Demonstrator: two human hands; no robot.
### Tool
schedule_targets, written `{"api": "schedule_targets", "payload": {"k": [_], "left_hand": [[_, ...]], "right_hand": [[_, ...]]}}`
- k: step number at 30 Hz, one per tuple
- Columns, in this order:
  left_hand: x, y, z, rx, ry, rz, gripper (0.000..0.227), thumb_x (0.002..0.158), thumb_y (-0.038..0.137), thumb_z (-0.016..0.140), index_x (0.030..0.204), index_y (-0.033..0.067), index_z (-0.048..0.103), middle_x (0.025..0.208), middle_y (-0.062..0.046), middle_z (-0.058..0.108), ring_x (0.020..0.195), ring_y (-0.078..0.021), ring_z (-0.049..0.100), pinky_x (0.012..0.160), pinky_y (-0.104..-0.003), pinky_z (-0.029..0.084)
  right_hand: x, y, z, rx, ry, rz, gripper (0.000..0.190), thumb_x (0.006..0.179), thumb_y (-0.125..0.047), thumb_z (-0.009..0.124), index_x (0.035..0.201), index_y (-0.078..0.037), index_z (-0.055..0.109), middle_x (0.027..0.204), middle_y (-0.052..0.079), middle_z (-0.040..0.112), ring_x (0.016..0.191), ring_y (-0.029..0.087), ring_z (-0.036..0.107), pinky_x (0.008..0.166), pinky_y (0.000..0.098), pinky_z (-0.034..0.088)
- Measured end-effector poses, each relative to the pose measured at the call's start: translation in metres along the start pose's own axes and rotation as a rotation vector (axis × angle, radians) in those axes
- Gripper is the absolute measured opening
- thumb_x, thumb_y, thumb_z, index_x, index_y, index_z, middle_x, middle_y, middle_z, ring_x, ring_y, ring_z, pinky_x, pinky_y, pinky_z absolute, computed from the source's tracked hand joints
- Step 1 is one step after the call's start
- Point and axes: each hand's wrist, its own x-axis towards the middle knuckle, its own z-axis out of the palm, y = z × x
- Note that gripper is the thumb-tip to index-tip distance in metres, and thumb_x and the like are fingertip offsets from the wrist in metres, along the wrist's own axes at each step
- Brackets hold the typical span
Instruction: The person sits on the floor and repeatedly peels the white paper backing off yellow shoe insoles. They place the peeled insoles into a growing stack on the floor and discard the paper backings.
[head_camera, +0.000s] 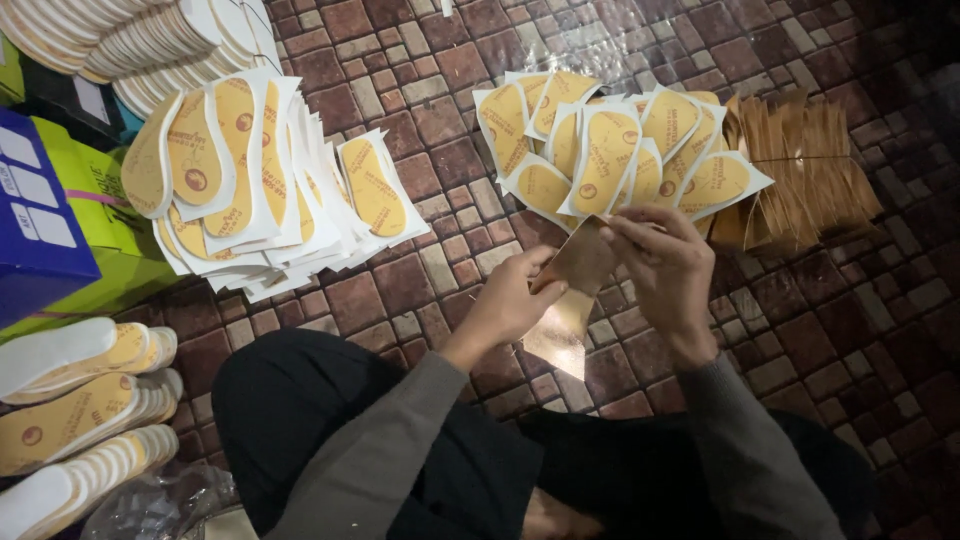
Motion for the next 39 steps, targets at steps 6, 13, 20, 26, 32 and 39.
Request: {"api": "schedule_targets", "payload": {"k": [6,13,20,26,32,39], "left_hand": [[0.009,-0.028,-0.001,0.083,-0.010,-0.028,0.037,0.084,0.034,0.067,0.119,0.0226,0.067,0.101,-0.014,0.076,0.105,-0.0411,0.071,0.086,-0.054,0.056],[0.006,-0.051,0.000,0.101,-0.058,-0.274,0.062,0.082,0.048,0.069,0.133,0.0157,0.058,0.123,-0.022,0.069,0.122,-0.0417,0.063,0.104,-0.054,0.050],[0.003,-0.087,0.013,0.186,-0.071,-0.392,0.045,0.079,0.038,0.073,0.110,0.0045,0.073,0.108,-0.020,0.075,0.115,-0.0368,0.068,0.094,-0.052,0.056],[0.028,-0.144,0.041,0.408,-0.016,-0.447,0.045,0.082,0.035,0.066,0.108,0.0000,0.075,0.105,-0.020,0.076,0.111,-0.0379,0.070,0.092,-0.051,0.058],[0.025,-0.155,0.034,0.380,-0.023,-0.377,0.038,0.082,0.022,0.064,0.108,-0.0018,0.075,0.103,-0.023,0.076,0.108,-0.0411,0.071,0.088,-0.050,0.058],[0.002,-0.079,0.001,0.279,-0.090,-0.417,0.055,0.086,0.039,0.074,0.115,-0.0069,0.069,0.111,-0.030,0.072,0.113,-0.0442,0.068,0.086,-0.052,0.059]], "right_hand": [[-0.007,0.007,0.011,0.066,-0.073,0.353,0.019,0.091,-0.021,0.089,0.109,-0.017,0.082,0.090,0.012,0.077,0.088,0.023,0.074,0.070,0.0367,0.056],[-0.016,0.034,0.026,0.414,-0.042,0.875,0.034,0.090,-0.020,0.085,0.116,0.000,0.075,0.107,0.021,0.073,0.101,0.023,0.067,0.080,0.0438,0.057],[-0.028,0.053,0.056,0.088,-0.179,0.607,0.036,0.098,-0.034,0.076,0.114,-0.002,0.074,0.099,0.024,0.070,0.097,0.041,0.069,0.078,0.0470,0.056],[-0.109,0.108,0.173,0.387,-0.263,0.573,0.032,0.102,-0.033,0.063,0.086,-0.007,0.072,0.073,0.009,0.070,0.078,0.020,0.064,0.077,0.0381,0.054],[-0.110,0.161,0.196,0.353,-0.293,0.524,0.031,0.092,-0.025,0.066,0.065,-0.011,0.067,0.059,-0.001,0.060,0.066,0.013,0.053,0.065,0.0347,0.050],[-0.056,0.169,0.178,0.093,-0.348,0.643,0.047,0.099,-0.043,0.061,0.056,-0.025,0.062,0.043,-0.012,0.044,0.046,0.009,0.043,0.050,0.0279,0.038]]}}
